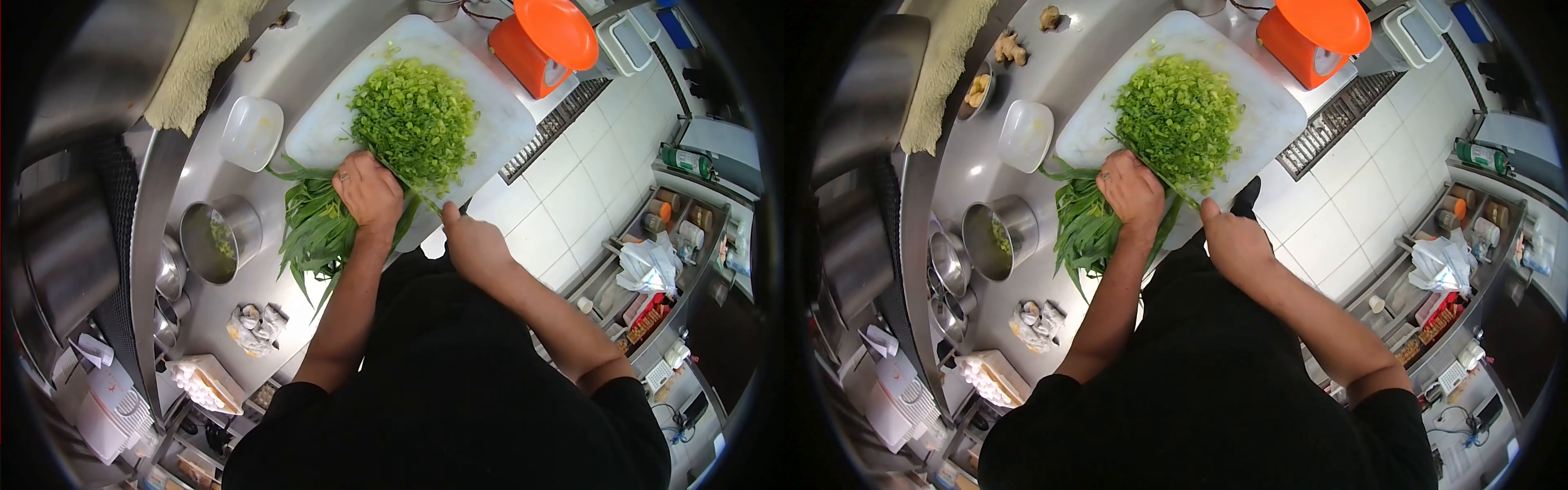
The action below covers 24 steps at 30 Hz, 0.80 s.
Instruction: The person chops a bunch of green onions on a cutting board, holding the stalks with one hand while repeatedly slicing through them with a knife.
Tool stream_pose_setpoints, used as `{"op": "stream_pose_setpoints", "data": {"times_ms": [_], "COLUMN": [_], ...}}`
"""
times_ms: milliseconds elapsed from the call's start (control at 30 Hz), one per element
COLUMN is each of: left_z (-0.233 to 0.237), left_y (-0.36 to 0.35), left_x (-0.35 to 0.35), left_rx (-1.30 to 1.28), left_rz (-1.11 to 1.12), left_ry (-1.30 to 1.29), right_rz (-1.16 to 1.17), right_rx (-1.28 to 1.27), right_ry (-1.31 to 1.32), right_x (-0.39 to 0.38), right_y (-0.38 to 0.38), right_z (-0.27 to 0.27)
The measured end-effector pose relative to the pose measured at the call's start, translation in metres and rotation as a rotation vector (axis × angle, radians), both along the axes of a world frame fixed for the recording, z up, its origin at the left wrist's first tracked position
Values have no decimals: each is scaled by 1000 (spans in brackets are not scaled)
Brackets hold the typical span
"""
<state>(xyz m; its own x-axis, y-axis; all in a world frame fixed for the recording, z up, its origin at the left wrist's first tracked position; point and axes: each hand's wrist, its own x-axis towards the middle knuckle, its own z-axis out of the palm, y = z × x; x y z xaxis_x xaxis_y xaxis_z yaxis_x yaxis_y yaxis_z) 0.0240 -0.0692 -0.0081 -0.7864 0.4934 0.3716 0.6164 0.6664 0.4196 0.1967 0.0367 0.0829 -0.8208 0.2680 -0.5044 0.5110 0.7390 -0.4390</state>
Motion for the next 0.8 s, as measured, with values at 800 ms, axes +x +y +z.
{"op": "stream_pose_setpoints", "data": {"times_ms": [800], "left_z": [9], "left_y": [16], "left_x": [0], "left_rx": [0], "left_rz": [60], "left_ry": [-11], "right_rz": [-87], "right_rx": [-6], "right_ry": [39], "right_x": [-64], "right_y": [13], "right_z": [-25]}}
